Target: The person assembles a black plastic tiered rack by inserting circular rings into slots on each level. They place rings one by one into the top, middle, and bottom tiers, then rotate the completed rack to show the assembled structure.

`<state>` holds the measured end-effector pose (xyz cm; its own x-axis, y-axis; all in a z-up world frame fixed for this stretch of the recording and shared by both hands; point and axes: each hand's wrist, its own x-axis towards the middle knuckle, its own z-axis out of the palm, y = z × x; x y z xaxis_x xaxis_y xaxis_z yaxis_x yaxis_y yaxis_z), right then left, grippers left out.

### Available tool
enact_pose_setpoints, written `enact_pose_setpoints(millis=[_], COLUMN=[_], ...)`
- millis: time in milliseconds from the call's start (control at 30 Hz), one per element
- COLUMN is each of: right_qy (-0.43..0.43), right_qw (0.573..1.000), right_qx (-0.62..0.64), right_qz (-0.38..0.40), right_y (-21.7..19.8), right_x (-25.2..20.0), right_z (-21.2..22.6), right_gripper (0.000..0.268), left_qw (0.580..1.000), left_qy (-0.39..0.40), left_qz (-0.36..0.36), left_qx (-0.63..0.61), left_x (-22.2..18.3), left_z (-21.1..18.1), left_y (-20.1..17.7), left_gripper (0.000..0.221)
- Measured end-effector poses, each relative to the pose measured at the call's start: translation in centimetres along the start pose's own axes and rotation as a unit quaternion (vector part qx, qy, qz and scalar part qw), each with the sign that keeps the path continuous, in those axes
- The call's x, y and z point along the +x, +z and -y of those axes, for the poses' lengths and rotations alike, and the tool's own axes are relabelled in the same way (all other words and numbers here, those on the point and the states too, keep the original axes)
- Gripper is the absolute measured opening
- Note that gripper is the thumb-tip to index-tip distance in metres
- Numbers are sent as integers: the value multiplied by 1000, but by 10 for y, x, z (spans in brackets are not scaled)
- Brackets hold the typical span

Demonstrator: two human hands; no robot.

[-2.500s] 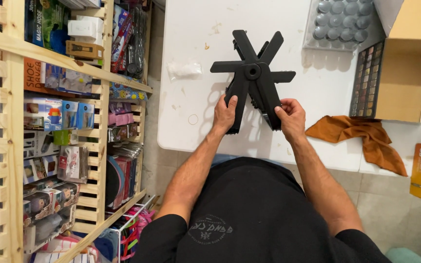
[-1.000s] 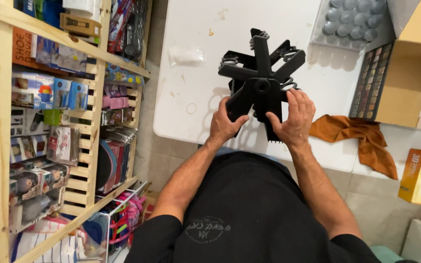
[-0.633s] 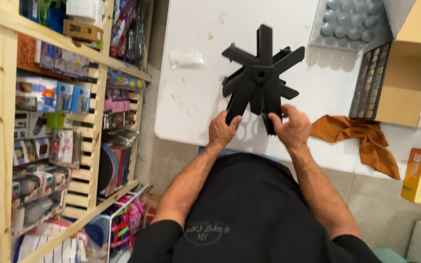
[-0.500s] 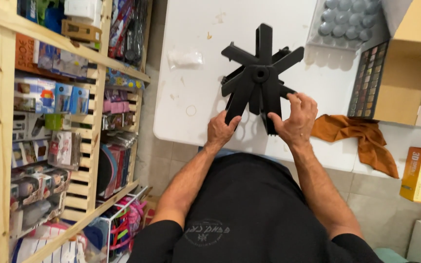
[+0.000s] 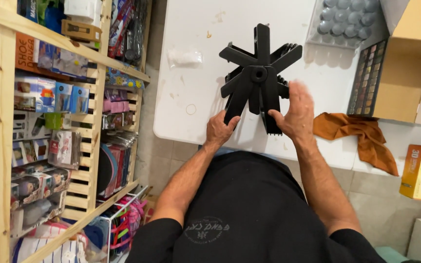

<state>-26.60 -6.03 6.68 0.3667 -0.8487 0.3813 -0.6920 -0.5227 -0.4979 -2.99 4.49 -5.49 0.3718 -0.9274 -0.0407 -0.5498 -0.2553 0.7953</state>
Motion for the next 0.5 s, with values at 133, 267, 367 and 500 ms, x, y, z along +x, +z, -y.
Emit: enact_pose_setpoints(millis=[133, 267, 367, 500], right_qy=[26, 12, 2, 45], right_qw=[996, 995, 997, 994], right_qx=[-87, -94, -73, -86], right_qz=[8, -5, 6, 45], right_y=[35, 30, 13, 22], right_x=[-29, -21, -5, -12], right_z=[-44, -38, -19, -31], right_gripper=[79, 57, 86, 90], left_qw=[1000, 1000, 1000, 1000], left_qy=[-4, -12, -12, -2], left_qz=[2, 8, 9, 7], left_qx=[0, 2, 6, 7], left_x=[-2, 2, -2, 0], left_z=[3, 3, 6, -1], left_y=[2, 3, 5, 2], left_gripper=[58, 58, 58, 58])
